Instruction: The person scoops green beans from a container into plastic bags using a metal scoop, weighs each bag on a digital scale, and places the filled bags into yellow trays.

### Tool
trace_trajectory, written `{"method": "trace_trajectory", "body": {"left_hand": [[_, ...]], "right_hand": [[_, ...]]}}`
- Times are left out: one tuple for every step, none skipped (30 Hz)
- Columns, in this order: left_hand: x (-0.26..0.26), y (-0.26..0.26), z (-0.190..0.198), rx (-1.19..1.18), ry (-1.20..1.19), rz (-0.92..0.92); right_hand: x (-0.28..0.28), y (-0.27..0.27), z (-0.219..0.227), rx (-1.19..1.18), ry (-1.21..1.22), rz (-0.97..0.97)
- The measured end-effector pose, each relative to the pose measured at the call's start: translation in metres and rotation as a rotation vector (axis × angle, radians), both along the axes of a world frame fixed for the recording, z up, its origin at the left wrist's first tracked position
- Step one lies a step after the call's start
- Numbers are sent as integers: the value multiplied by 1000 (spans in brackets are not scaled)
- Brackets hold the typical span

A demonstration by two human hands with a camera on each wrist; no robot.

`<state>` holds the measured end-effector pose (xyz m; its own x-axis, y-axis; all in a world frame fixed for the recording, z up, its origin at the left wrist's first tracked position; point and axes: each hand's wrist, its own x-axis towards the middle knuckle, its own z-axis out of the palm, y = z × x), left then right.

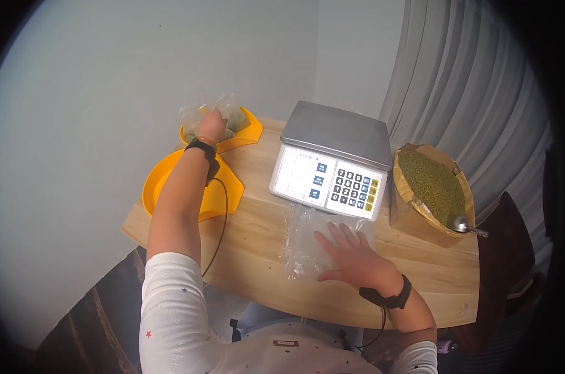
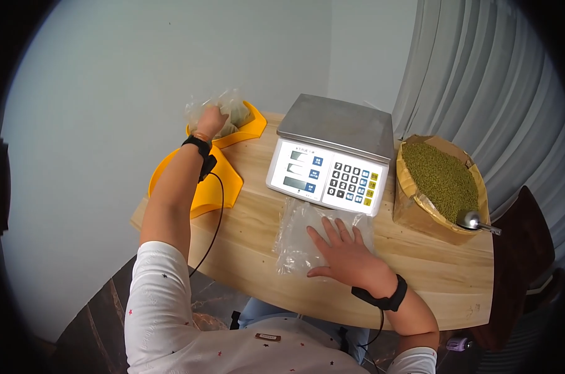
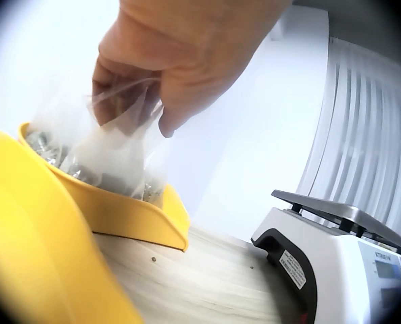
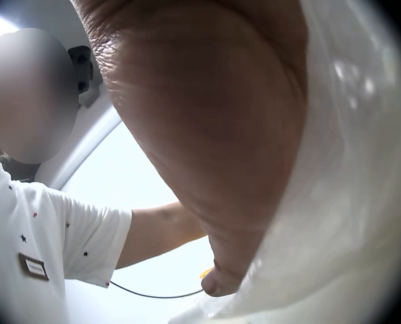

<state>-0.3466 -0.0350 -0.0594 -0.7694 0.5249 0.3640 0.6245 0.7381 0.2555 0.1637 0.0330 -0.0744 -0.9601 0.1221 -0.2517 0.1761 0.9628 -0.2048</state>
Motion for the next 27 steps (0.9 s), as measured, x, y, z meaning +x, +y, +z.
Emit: {"method": "trace_trajectory", "body": {"left_hand": [[-2, 1, -2, -10, -64, 24], [-3, -1, -7, 77, -61, 9], [-9, -2, -7, 78, -57, 0], [-16, -5, -8, 171, -73, -51], [-21, -6, -11, 262, -90, -101], [-17, -8, -6, 314, -76, -114], [-18, -11, -3, 311, -71, -117], [-18, -14, 1, 354, -45, -162], [-15, -17, 7, 396, -18, -207], [-11, -18, 13, 389, -11, -209], [-6, -20, 20, 447, -2, -199], [-4, -20, 24, 505, 6, -191], [-3, -20, 30, 498, 12, -194], [-3, -20, 39, 527, 7, -197], [1, -19, 46, 553, -1, -199], [6, -18, 51, 541, 0, -205], [11, -16, 58, 551, -11, -220], [19, -15, 68, 559, -21, -236], [26, -13, 77, 544, -20, -246], [34, -10, 84, 537, 52, -299], [42, -7, 89, 528, 113, -354], [51, -3, 97, 502, 123, -356], [64, 0, 106, 482, 104, -364], [79, 4, 115, 475, 82, -371], [94, 8, 124, 473, 62, -378], [109, 11, 130, 463, 48, -385], [124, 16, 138, 490, 0, -433]], "right_hand": [[3, 2, 8, 5, 39, 22], [7, 3, 17, 10, 77, 43], [12, 6, 27, 12, 82, 34], [17, 9, 37, 16, 118, 47], [22, 12, 48, 18, 154, 62], [27, 15, 60, 16, 157, 57], [32, 18, 72, -32, 201, 45], [36, 22, 82, -82, 244, 34], [41, 26, 88, -87, 251, 35], [46, 30, 94, -135, 283, 12], [51, 35, 96, -183, 315, -11], [55, 40, 94, -184, 346, 15], [57, 42, 94, -190, 353, 12], [58, 45, 95, -246, 357, 19], [60, 46, 95, -306, 360, 25], [63, 48, 93, -279, 389, 27], [65, 50, 91, -290, 396, 19], [66, 53, 90, -267, 408, 17], [67, 56, 88, -244, 420, 12], [69, 59, 84, -198, 441, 3], [71, 60, 84, -215, 436, -13], [72, 61, 87, -219, 403, -29], [72, 62, 87, -226, 367, -44], [71, 64, 87, -245, 367, -55], [72, 67, 86, -259, 355, -70], [72, 69, 85, -245, 373, -65], [72, 70, 84, -229, 393, -59]]}}
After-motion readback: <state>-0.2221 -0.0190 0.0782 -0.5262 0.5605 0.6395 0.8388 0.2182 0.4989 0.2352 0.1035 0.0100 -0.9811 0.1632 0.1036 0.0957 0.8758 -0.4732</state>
